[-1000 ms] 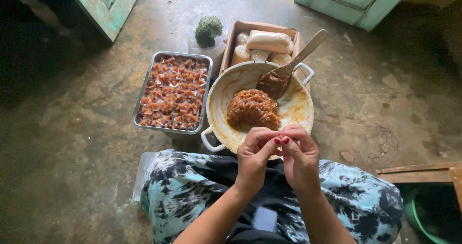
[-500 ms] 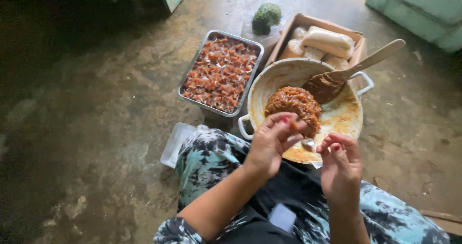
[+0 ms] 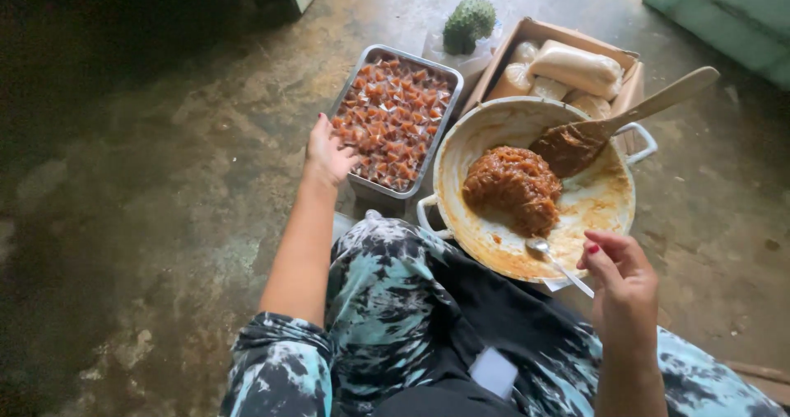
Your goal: Filling small wrappers with a brown paste filling using a spoon
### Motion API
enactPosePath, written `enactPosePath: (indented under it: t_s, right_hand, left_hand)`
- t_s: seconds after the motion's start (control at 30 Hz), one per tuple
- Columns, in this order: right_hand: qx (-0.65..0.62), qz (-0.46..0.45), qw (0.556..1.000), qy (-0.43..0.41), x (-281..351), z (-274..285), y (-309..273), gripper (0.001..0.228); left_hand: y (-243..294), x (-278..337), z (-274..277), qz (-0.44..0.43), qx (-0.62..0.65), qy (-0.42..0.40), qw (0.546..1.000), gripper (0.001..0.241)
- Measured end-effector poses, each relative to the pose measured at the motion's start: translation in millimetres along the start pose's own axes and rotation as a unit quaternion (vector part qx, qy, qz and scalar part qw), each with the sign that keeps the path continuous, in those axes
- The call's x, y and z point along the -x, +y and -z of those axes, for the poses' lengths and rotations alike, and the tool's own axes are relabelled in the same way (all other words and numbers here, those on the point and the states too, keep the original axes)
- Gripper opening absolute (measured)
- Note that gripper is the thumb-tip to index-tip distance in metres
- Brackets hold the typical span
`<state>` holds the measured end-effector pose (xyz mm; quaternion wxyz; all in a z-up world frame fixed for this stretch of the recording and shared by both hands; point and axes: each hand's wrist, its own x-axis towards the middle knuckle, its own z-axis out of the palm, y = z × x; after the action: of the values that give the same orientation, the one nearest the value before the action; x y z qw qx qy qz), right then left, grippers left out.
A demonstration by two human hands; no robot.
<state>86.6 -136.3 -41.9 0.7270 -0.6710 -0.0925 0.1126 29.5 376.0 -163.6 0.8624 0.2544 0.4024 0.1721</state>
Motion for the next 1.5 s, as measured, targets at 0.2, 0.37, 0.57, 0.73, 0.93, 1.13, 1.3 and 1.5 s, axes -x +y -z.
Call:
enactPosePath:
  t_s: [0.2, 0.37, 0.57, 0.73, 0.93, 1.13, 1.3, 1.5]
  right_hand:
    - [0.483, 0.064, 0.873, -0.036, -80.6, 71.6, 122.3, 0.016]
    - [0.657, -0.195, 0.72, -0.108, -79.9, 100.1, 188.5, 0.028]
    - [0.669, -0.215, 0.698, -0.14, -76.7, 48.8, 124.4, 0.021]
    - [0.709, -0.195, 0.65, -0.191, -84.4, 11.3, 113.6, 0.027]
    - [0.643, -0.174, 0.732, -0.14, -75.2, -24.4, 115.7, 0.035]
    - [0.627, -0.143, 0.754, -0.135, -89.5, -51.1, 159.9, 0.064]
    - [0.656, -0.119, 0.735, -0.125, -99.1, -62.1, 192.9, 0.074]
    - [0.691, -0.134, 0.688, -0.176, -102.6, -71.9, 182.7, 0.067]
  left_hand:
    - [-4.8, 184.7, -90.6, -0.041, -0.042, -0.345, 0.937, 0.045]
    - [-90.0, 284.9, -94.5, -0.057, -0.269, -0.531, 0.802, 0.04]
    - [-279.9, 271.6, -48.9, -0.077, -0.676, -0.496, 0.539, 0.046]
    - [-368.5, 243.0, 3.4, -0.21, -0.8, -0.391, 0.403, 0.056]
    - [-349.0, 246.7, -9.8, -0.2, -0.741, -0.448, 0.459, 0.012]
    - [-338.4, 253.2, -8.6, -0.193, -0.744, -0.471, 0.434, 0.016]
    - [-334.8, 253.0, -13.0, -0.18, -0.731, -0.456, 0.475, 0.023]
    - [-346.4, 244.4, -5.6, -0.25, -0.747, -0.447, 0.425, 0.023]
